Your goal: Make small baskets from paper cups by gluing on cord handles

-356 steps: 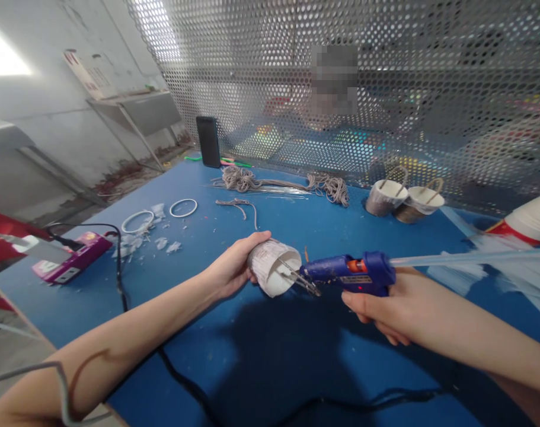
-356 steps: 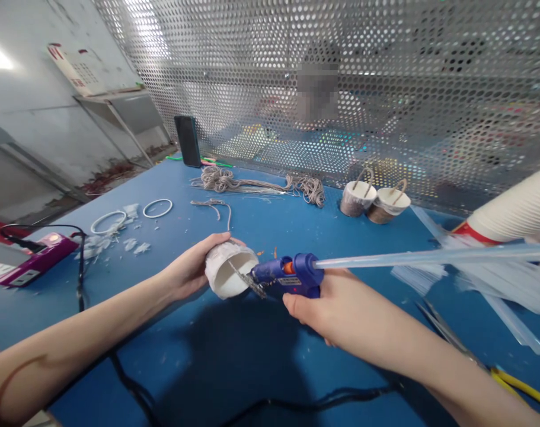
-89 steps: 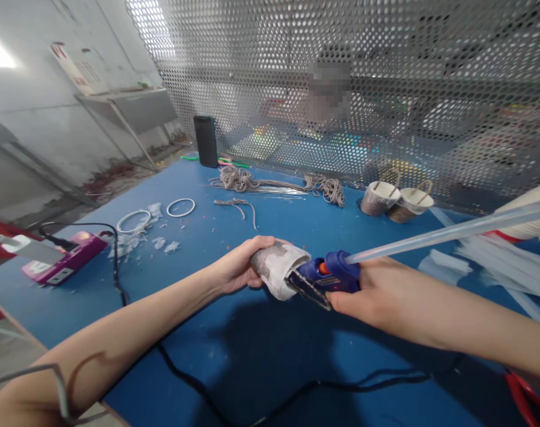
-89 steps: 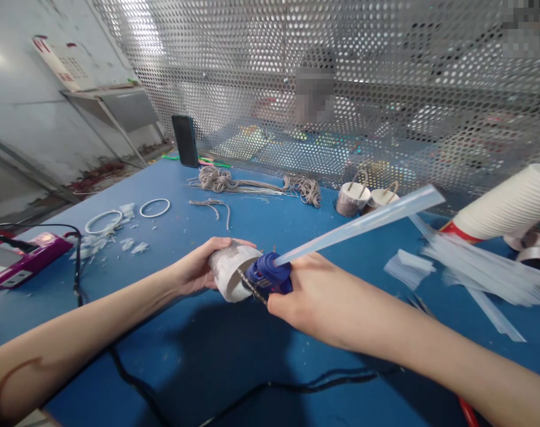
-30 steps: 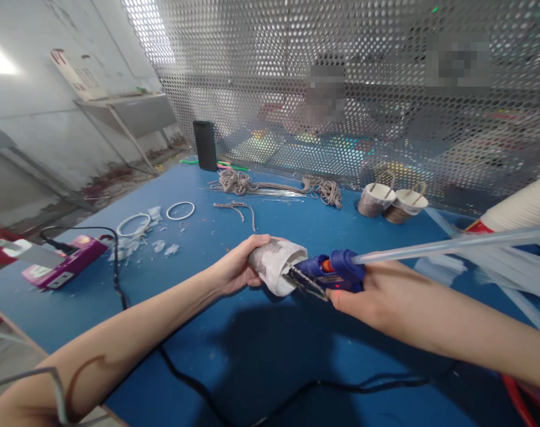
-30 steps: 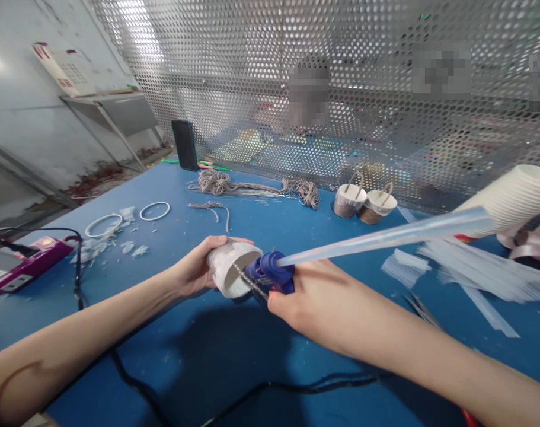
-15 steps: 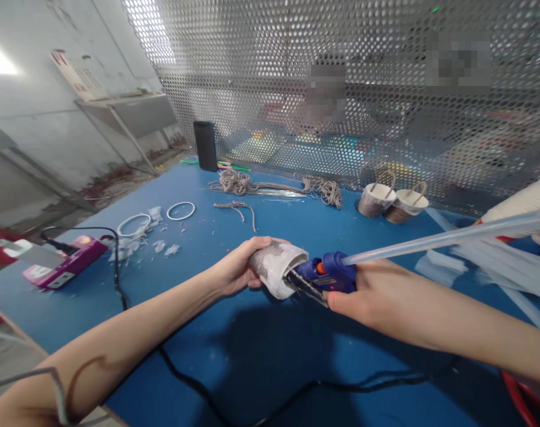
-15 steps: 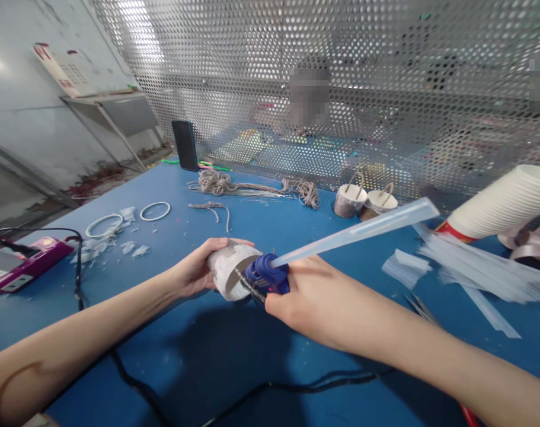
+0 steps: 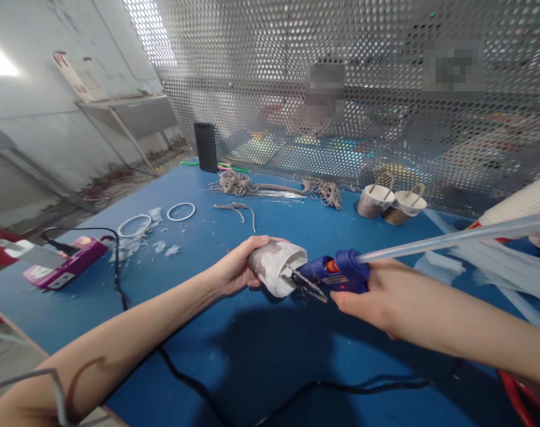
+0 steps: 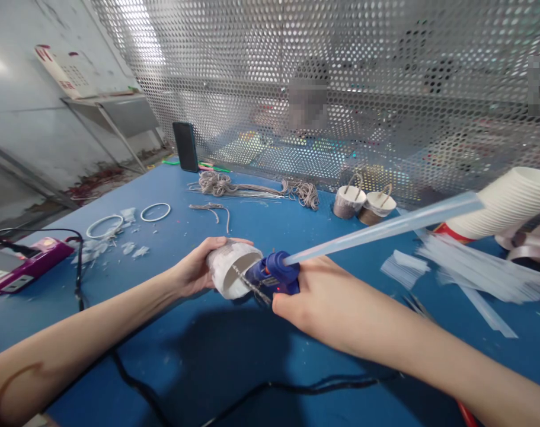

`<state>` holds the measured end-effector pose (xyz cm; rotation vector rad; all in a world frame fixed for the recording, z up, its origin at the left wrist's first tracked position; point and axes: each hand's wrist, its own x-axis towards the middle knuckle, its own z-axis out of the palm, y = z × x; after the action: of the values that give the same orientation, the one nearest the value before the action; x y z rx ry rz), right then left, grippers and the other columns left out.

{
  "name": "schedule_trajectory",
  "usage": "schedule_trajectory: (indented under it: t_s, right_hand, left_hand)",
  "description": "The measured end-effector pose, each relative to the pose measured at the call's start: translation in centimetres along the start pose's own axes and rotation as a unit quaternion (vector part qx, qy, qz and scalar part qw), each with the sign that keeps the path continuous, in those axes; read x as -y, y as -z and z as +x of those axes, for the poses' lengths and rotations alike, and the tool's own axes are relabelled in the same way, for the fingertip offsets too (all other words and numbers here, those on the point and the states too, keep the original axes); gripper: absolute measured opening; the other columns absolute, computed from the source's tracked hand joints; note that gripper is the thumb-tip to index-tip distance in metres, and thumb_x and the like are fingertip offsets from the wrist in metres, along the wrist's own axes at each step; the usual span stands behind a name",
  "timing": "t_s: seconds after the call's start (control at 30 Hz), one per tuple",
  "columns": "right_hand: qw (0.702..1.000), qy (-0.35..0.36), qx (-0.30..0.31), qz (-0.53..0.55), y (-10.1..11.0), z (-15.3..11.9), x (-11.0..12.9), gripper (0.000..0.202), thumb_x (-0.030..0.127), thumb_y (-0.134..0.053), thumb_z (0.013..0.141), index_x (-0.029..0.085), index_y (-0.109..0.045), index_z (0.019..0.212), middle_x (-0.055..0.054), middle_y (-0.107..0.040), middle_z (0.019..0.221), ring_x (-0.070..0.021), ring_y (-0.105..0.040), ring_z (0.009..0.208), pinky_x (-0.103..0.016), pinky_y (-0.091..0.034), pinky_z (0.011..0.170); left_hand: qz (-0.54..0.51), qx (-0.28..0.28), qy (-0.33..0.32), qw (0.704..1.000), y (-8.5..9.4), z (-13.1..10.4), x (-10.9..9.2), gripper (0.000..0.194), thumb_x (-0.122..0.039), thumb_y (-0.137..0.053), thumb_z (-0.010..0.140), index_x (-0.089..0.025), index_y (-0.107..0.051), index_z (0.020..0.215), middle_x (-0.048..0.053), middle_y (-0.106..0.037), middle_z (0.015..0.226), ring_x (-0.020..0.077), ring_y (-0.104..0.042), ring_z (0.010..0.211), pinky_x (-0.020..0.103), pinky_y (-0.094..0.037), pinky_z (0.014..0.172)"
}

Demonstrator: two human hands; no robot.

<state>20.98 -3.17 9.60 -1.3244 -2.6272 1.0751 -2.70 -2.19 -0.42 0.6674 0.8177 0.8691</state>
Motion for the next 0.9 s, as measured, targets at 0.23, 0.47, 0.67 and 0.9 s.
schedule_trajectory:
  t_s: [0.23,0.47,0.67,0.9]
  right_hand:
    - [0.999,0.03,-0.009,-0.006,-0.4,-0.5,-0.9,0.011,0.019,-0.046,0.079,0.019,-0.056,0.075,0.002,-0.054,0.065,-0.0097,-0.042,0.051,-0.022,-0.028,0.044]
    - [0.986,-0.136,-0.057,0.072,-0.6,-1.7,-1.5,0.026,0.038,-0.051,0.081,0.02,-0.057,0.063,0.005,-0.048,0.042,-0.0112,-0.045,0.041,-0.022,-0.031,0.04]
    - [0.969,-0.131,-0.118,0.174,-1.3,-2.3,-3.7,0.042,0.056,-0.044,0.084,0.019,-0.063,0.073,0.005,-0.046,0.038,-0.0142,-0.053,0.044,-0.026,-0.044,0.055]
    - [0.96,-0.102,-0.134,0.225,-2.8,-1.2,-3.8,0.035,0.049,-0.047,0.083,0.019,-0.062,0.073,0.006,-0.046,0.036,-0.0144,-0.052,0.041,-0.027,-0.042,0.052]
  left_hand:
    - [-0.009,0.013,-0.004,1.0,0.0,-0.1,0.0,0.047,-0.041,-0.059,0.079,-0.01,-0.06,0.115,0.011,-0.071,0.083,0.0158,-0.066,0.062,0.02,-0.048,0.048]
    - [-0.038,0.013,-0.009,0.999,0.3,-0.1,-0.1,0.044,-0.04,-0.057,0.081,-0.007,-0.06,0.11,0.007,-0.068,0.07,0.0113,-0.06,0.05,0.016,-0.043,0.039]
    - [-0.069,0.037,-0.007,0.997,-0.1,-0.2,-0.2,0.041,-0.038,-0.065,0.077,-0.01,-0.062,0.107,0.004,-0.067,0.072,0.0086,-0.058,0.049,0.012,-0.036,0.033]
    - [-0.061,0.032,-0.004,0.998,0.2,-0.2,0.4,0.045,-0.04,-0.067,0.076,-0.011,-0.061,0.11,0.005,-0.068,0.074,0.0102,-0.059,0.052,0.013,-0.039,0.035]
